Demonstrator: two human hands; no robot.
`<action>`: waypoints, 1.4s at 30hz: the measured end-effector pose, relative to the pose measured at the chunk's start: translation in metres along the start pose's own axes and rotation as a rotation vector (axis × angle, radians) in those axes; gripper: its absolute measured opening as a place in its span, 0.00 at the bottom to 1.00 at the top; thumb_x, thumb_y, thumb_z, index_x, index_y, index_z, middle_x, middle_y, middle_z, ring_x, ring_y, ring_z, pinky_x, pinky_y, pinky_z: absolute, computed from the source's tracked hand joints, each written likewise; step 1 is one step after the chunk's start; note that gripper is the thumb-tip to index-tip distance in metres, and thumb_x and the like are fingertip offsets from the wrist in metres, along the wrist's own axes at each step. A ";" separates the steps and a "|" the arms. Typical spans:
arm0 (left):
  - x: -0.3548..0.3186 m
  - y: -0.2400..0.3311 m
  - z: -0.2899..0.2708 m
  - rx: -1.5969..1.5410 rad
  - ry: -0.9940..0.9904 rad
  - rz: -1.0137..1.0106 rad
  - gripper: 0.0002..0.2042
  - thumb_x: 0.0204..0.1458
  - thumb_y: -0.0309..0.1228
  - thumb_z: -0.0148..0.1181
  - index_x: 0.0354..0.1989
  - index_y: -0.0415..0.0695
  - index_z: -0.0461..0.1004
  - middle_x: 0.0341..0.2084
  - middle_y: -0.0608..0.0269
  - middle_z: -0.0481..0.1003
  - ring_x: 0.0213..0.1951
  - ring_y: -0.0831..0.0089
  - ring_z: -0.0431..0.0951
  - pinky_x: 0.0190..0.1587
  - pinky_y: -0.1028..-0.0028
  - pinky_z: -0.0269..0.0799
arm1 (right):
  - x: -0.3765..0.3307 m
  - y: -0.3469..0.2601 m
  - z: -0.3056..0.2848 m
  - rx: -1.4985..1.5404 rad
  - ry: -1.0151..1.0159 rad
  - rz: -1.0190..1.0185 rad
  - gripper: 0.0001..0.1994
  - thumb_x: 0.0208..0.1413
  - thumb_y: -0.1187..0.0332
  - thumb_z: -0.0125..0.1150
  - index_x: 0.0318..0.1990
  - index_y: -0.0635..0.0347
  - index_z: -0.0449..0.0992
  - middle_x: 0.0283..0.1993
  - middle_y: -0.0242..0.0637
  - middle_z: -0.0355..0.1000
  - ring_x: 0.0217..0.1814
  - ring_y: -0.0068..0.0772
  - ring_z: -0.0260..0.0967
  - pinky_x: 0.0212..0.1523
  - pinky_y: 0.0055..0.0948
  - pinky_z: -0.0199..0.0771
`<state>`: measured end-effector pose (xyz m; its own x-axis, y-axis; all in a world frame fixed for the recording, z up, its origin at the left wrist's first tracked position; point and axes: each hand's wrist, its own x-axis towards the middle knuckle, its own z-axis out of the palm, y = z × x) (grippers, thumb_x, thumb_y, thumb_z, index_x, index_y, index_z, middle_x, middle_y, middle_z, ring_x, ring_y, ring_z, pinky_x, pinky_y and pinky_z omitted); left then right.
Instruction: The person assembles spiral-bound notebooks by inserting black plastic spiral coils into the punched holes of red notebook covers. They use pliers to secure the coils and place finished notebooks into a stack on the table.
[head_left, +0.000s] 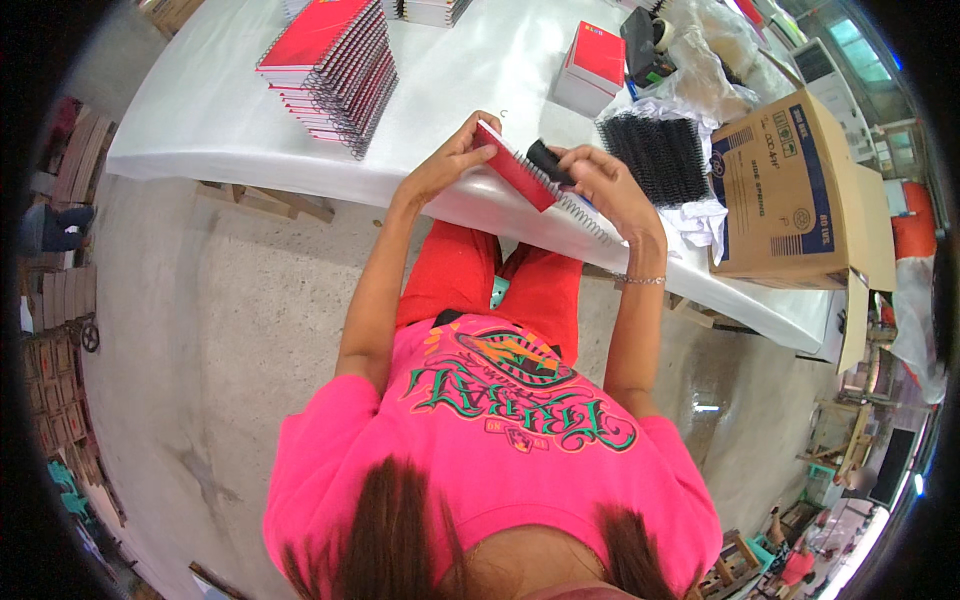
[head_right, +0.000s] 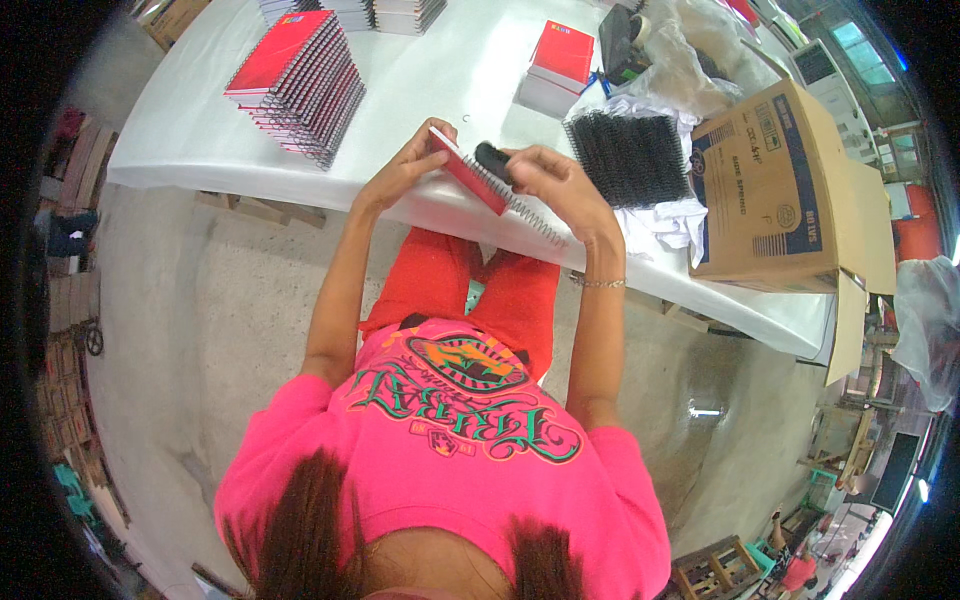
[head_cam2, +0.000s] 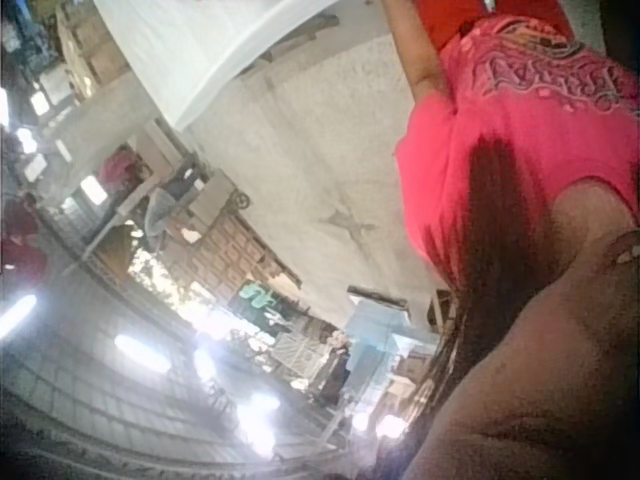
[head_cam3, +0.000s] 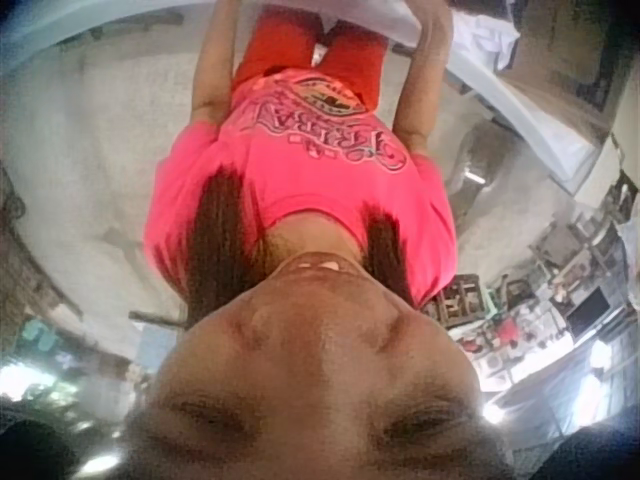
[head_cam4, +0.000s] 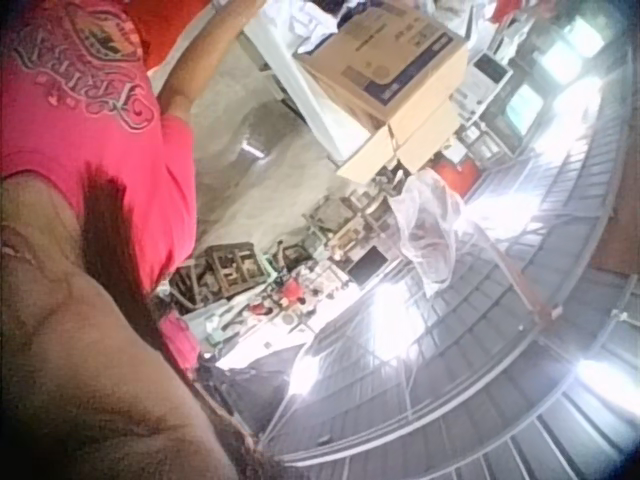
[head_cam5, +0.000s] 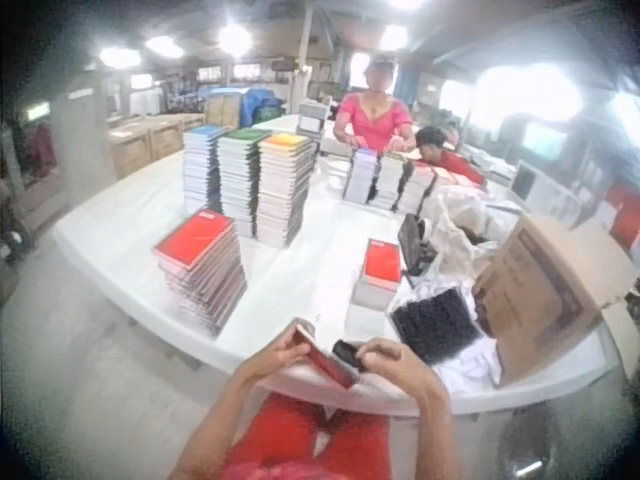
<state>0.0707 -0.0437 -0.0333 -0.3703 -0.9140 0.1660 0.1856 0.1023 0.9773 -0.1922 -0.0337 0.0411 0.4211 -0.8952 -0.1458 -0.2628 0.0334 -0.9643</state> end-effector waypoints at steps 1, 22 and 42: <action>-0.003 -0.002 -0.002 -0.005 -0.013 -0.017 0.13 0.60 0.32 0.56 0.51 0.50 0.64 0.42 0.70 0.65 0.48 0.77 0.64 0.55 0.72 0.60 | -0.004 -0.005 0.003 -0.027 -0.014 0.015 0.15 0.56 0.58 0.67 0.41 0.61 0.81 0.42 0.31 0.76 0.46 0.23 0.69 0.51 0.22 0.66; -0.007 -0.013 -0.004 -0.103 -0.014 -0.042 0.13 0.60 0.35 0.57 0.50 0.52 0.65 0.35 0.76 0.64 0.35 0.83 0.60 0.36 0.81 0.54 | 0.003 -0.036 0.014 -0.056 -0.100 -0.140 0.15 0.53 0.57 0.71 0.32 0.61 0.76 0.57 0.42 0.73 0.46 0.26 0.68 0.52 0.28 0.69; -0.001 0.002 0.002 -0.123 0.008 -0.063 0.33 0.60 0.41 0.56 0.72 0.51 0.52 0.49 0.69 0.65 0.47 0.77 0.63 0.52 0.77 0.57 | 0.039 -0.006 0.014 0.014 -0.063 -0.058 0.13 0.55 0.59 0.70 0.35 0.60 0.77 0.41 0.28 0.74 0.38 0.15 0.64 0.41 0.19 0.66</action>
<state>0.0696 -0.0422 -0.0315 -0.3774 -0.9203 0.1033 0.2730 -0.0040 0.9620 -0.1616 -0.0629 0.0377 0.4896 -0.8659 -0.1027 -0.2240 -0.0110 -0.9745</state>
